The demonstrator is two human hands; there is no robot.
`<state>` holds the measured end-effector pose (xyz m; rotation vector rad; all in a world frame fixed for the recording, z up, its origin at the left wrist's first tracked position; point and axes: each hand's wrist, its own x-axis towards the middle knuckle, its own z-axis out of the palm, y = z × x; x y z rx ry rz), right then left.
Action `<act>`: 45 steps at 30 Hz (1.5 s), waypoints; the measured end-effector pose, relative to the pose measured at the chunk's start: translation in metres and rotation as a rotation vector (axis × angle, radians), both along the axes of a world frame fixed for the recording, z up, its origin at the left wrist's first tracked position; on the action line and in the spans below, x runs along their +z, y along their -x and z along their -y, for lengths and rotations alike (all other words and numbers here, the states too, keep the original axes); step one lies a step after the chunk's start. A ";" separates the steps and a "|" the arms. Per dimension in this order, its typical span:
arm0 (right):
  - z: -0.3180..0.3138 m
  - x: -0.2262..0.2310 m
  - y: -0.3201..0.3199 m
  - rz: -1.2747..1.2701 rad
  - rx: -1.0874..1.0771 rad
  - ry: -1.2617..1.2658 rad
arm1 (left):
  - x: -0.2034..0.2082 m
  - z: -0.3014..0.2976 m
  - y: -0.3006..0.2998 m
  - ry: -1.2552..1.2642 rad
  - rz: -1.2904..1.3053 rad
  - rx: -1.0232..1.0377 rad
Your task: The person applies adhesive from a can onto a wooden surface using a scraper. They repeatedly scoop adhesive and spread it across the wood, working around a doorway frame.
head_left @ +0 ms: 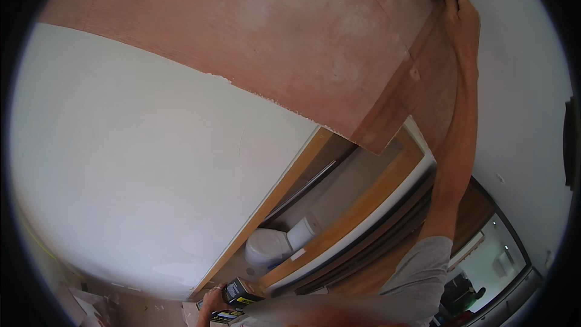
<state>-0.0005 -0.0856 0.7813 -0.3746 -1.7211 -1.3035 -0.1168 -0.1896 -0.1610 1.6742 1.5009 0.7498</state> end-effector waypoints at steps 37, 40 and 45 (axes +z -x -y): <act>0.047 -0.301 -0.047 0.190 0.196 0.362 | 0.022 0.044 -0.019 0.017 0.215 0.507; 0.047 -0.202 -0.062 0.045 0.138 0.055 | 0.020 0.048 -0.018 0.022 0.185 0.526; -0.017 -0.048 -0.055 -0.037 0.172 -0.098 | 0.012 0.050 -0.022 0.009 0.204 0.549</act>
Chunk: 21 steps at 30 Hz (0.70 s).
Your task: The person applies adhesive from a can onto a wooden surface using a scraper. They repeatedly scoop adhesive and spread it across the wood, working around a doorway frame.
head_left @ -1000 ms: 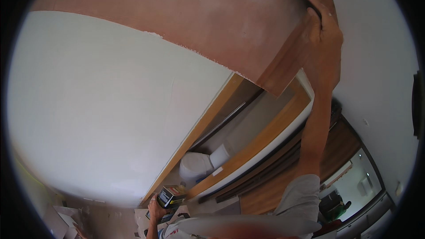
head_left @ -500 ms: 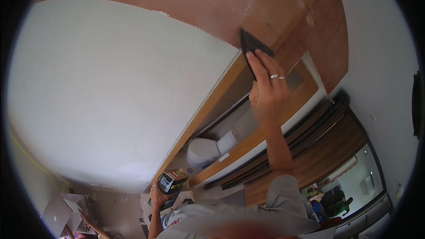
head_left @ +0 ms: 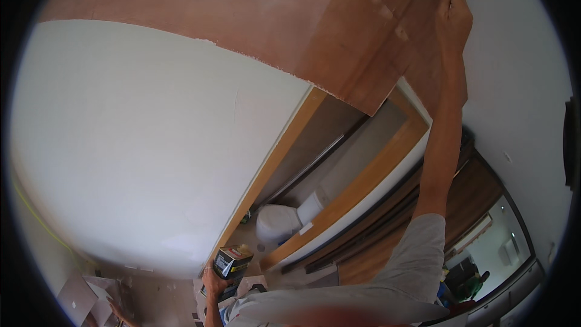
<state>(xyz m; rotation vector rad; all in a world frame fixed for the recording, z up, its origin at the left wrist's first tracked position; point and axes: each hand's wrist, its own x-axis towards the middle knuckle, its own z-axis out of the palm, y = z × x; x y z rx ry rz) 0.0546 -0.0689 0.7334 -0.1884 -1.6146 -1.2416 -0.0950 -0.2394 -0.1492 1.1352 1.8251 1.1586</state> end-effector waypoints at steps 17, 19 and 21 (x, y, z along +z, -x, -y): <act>-0.012 0.059 0.000 0.064 -0.151 -0.124 | -0.013 -0.009 0.002 0.024 -0.011 -0.047; -0.009 0.046 -0.003 -0.006 -0.106 0.030 | -0.012 -0.008 0.002 0.034 0.009 -0.043; -0.003 0.022 -0.006 -0.028 -0.103 0.114 | -0.011 -0.008 0.003 0.055 0.027 -0.052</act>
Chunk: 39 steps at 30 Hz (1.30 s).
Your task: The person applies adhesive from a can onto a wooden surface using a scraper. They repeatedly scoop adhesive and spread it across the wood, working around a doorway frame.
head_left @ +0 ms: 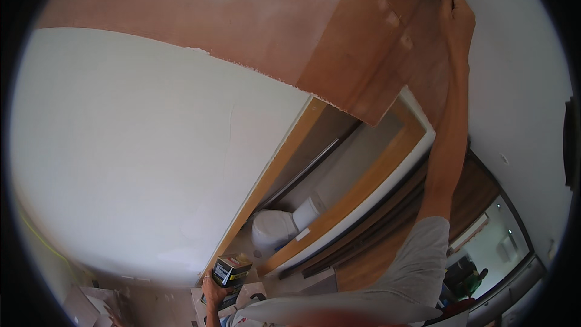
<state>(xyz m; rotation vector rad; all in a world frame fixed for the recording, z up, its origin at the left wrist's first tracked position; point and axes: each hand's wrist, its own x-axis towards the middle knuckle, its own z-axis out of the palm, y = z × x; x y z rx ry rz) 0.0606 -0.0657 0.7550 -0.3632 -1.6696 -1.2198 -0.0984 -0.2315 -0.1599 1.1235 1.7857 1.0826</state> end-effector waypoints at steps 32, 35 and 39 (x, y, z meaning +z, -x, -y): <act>0.046 -0.169 0.147 0.115 -0.034 -0.247 | -0.005 -0.006 0.012 -0.074 -0.093 -0.064; 0.035 -0.183 0.190 0.172 -0.075 -0.344 | -0.011 -0.001 0.009 -0.139 -0.087 -0.021; 0.052 -0.215 0.171 0.245 -0.077 -0.141 | -0.014 0.005 0.009 -0.062 -0.063 -0.031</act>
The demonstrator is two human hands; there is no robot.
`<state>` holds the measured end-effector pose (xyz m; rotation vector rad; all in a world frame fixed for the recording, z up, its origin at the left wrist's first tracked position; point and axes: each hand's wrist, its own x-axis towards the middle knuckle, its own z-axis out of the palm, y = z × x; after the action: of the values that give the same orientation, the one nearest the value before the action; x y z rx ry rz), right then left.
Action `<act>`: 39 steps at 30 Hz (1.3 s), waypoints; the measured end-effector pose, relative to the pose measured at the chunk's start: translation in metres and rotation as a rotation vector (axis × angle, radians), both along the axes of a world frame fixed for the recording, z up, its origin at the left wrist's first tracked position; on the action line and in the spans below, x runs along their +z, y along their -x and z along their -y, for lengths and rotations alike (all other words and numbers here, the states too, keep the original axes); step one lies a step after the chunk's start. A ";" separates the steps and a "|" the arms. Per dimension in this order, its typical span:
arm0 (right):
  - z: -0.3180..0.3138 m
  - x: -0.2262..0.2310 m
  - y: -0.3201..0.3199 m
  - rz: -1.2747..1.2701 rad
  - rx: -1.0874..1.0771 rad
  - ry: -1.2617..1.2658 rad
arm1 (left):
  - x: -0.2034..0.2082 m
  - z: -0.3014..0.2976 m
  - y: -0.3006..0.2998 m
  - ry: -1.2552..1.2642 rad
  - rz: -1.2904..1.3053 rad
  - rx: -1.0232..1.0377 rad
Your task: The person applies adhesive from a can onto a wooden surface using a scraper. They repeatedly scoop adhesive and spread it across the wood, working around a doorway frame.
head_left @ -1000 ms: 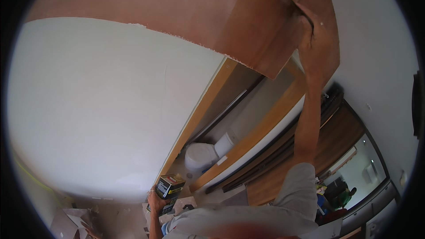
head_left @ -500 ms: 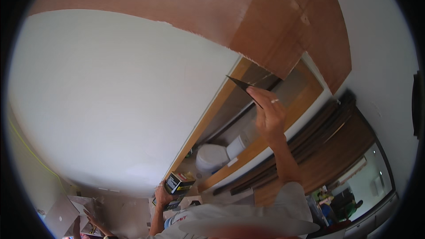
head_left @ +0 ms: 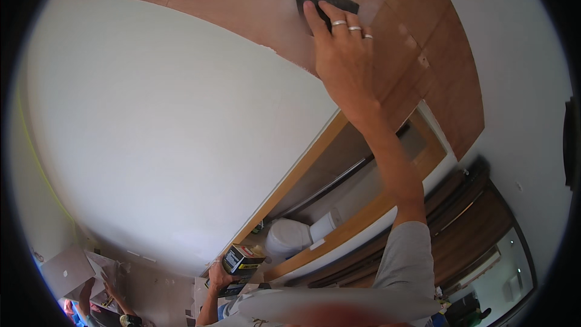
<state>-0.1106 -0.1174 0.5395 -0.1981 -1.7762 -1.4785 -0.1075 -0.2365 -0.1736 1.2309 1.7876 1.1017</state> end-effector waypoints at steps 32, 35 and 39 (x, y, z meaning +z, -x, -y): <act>-0.007 -0.018 -0.078 -0.059 -0.059 0.062 | 0.016 0.005 -0.001 -0.060 0.010 0.090; -0.016 -0.052 -0.083 -0.019 -0.046 0.029 | 0.017 0.004 -0.001 -0.059 0.015 0.092; -0.009 -0.091 -0.094 0.057 0.009 0.238 | 0.012 0.003 0.001 -0.032 -0.003 0.060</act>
<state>-0.0169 -0.1081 0.4487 -0.2702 -1.9956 -1.2757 -0.1082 -0.2393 -0.1618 1.2052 1.8270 1.1670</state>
